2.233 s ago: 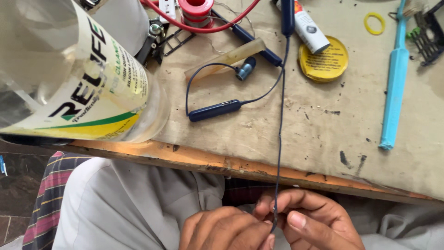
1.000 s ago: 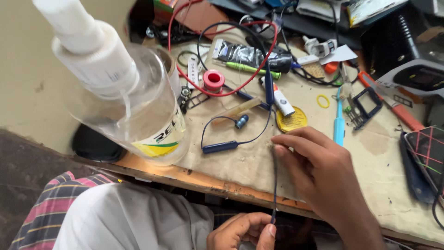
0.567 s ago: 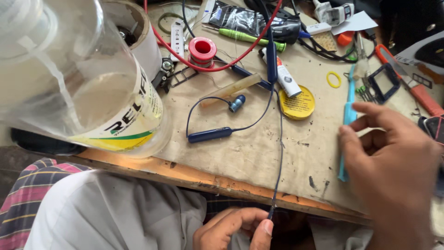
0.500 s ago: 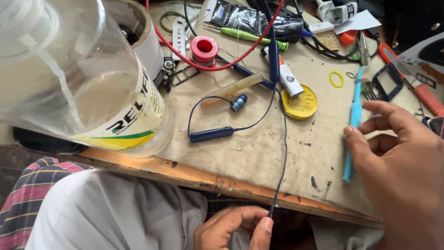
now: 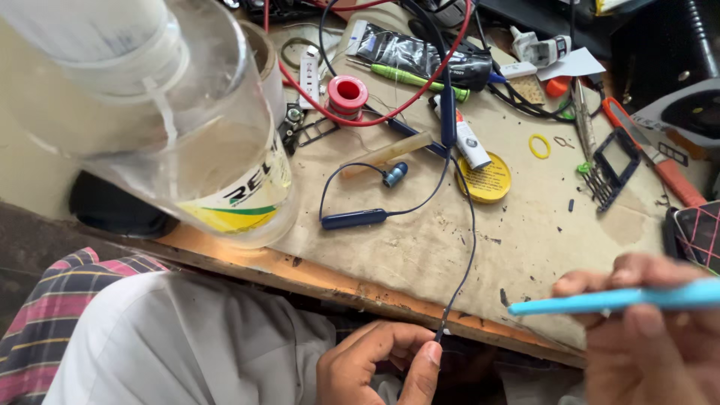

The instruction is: The person repairs a thin wire at a cluttered workbench. They hold the wire against the mat, use a lighter on its end, apply solder with a soldering iron, twist the wire strands, and finish by working on the wire with a blue plastic spudger.

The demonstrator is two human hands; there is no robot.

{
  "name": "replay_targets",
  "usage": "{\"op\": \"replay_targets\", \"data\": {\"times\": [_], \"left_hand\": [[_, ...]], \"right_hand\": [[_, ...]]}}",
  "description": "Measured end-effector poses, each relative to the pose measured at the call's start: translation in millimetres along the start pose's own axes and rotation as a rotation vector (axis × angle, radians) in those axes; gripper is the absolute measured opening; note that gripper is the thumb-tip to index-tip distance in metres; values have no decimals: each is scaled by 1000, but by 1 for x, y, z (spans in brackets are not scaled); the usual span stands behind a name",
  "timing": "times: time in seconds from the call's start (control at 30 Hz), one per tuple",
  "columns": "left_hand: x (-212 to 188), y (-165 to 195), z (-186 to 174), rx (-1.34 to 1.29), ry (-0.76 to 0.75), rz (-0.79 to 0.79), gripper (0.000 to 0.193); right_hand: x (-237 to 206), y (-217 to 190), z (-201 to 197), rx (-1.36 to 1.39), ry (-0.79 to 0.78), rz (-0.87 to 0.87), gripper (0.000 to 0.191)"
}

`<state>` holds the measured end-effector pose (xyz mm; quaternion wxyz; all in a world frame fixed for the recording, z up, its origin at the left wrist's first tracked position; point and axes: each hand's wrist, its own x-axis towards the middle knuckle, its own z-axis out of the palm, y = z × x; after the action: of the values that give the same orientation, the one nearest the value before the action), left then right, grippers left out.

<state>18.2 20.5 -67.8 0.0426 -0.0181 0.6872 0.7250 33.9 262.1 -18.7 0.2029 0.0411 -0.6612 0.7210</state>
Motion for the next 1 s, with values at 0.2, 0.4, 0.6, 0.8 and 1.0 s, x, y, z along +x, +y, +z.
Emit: {"op": "replay_targets", "data": {"times": [0.2,0.4,0.6,0.8,1.0], "left_hand": [[-3,15,4,-4,-11,59,10],[0,10,23,-83,-17,-48,11],[5,13,23,-156,-141,-371,14],[5,28,24,-488,-186,-294,18],[1,56,21,-575,-204,-104,12]], "right_hand": [[-21,10,48,12,1,-135,19],[0,20,67,-201,190,-155,37],[37,-4,50,83,150,-134,28],[86,-23,49,-658,116,92,48],[92,-41,77,-990,-214,-358,72]]}}
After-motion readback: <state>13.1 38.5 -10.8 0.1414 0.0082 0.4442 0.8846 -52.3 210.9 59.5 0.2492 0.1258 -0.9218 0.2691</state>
